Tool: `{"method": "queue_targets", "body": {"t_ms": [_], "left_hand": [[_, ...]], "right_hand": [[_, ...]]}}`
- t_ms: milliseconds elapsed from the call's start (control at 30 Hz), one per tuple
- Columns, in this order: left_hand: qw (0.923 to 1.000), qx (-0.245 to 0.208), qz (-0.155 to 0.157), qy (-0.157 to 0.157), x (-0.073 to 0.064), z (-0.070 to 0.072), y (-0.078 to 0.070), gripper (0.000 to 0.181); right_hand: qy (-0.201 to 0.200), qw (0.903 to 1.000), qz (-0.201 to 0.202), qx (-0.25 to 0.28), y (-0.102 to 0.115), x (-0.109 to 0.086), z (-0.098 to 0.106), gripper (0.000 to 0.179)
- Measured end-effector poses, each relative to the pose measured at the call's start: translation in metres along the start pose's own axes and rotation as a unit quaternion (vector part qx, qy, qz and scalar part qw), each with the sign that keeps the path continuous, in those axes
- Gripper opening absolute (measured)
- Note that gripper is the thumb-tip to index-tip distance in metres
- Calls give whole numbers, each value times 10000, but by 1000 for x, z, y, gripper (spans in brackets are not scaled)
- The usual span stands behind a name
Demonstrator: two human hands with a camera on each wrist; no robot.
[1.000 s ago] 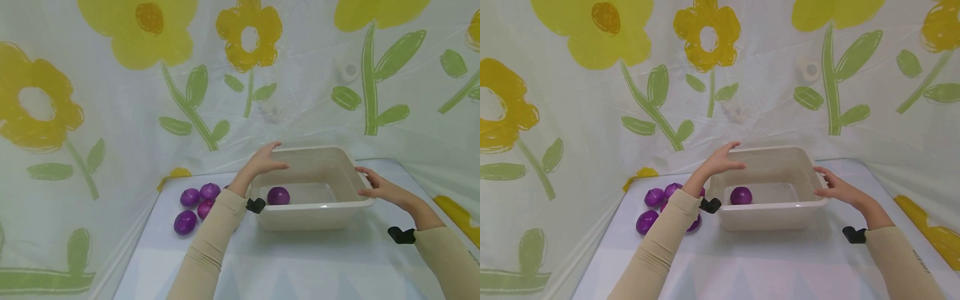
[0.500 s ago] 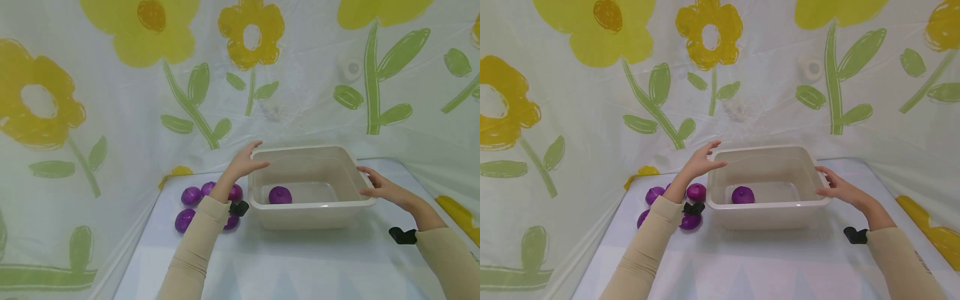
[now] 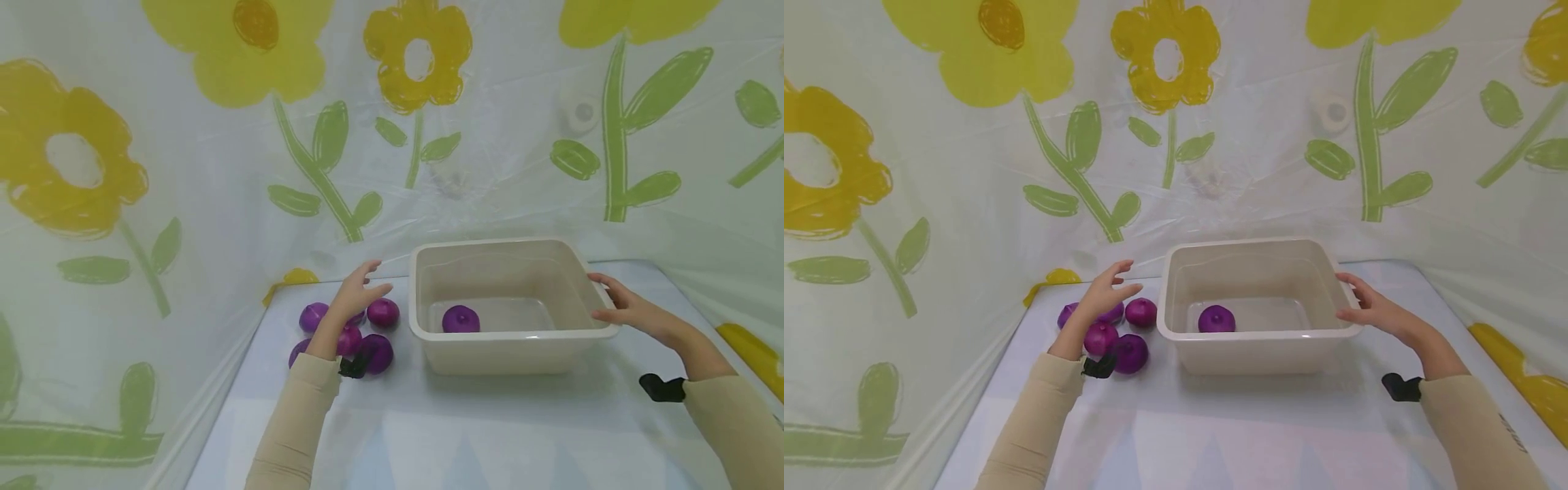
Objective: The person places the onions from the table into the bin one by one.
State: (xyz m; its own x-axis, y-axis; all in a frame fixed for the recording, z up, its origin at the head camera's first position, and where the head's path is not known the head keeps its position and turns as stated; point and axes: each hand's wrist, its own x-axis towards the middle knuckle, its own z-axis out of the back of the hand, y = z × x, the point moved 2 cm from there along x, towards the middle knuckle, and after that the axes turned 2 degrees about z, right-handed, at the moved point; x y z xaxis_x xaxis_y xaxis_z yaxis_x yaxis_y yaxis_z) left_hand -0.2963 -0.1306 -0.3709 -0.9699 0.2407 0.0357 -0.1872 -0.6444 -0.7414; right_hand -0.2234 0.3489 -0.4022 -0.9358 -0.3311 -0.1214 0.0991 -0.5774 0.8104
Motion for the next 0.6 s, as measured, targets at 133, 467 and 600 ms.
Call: {"method": "queue_targets", "body": {"t_ms": [133, 467, 600], "left_hand": [[9998, -84, 171, -6, -9, -8, 21, 65], [9987, 114, 495, 77, -35, -40, 59, 65], [9977, 596, 302, 127, -45, -54, 71, 64]], "right_hand": [[9, 10000, 28, -6, 0, 0, 0, 73], [5, 9999, 64, -96, 0, -1, -1, 72], [25, 10000, 80, -52, -1, 0, -1, 73]]}}
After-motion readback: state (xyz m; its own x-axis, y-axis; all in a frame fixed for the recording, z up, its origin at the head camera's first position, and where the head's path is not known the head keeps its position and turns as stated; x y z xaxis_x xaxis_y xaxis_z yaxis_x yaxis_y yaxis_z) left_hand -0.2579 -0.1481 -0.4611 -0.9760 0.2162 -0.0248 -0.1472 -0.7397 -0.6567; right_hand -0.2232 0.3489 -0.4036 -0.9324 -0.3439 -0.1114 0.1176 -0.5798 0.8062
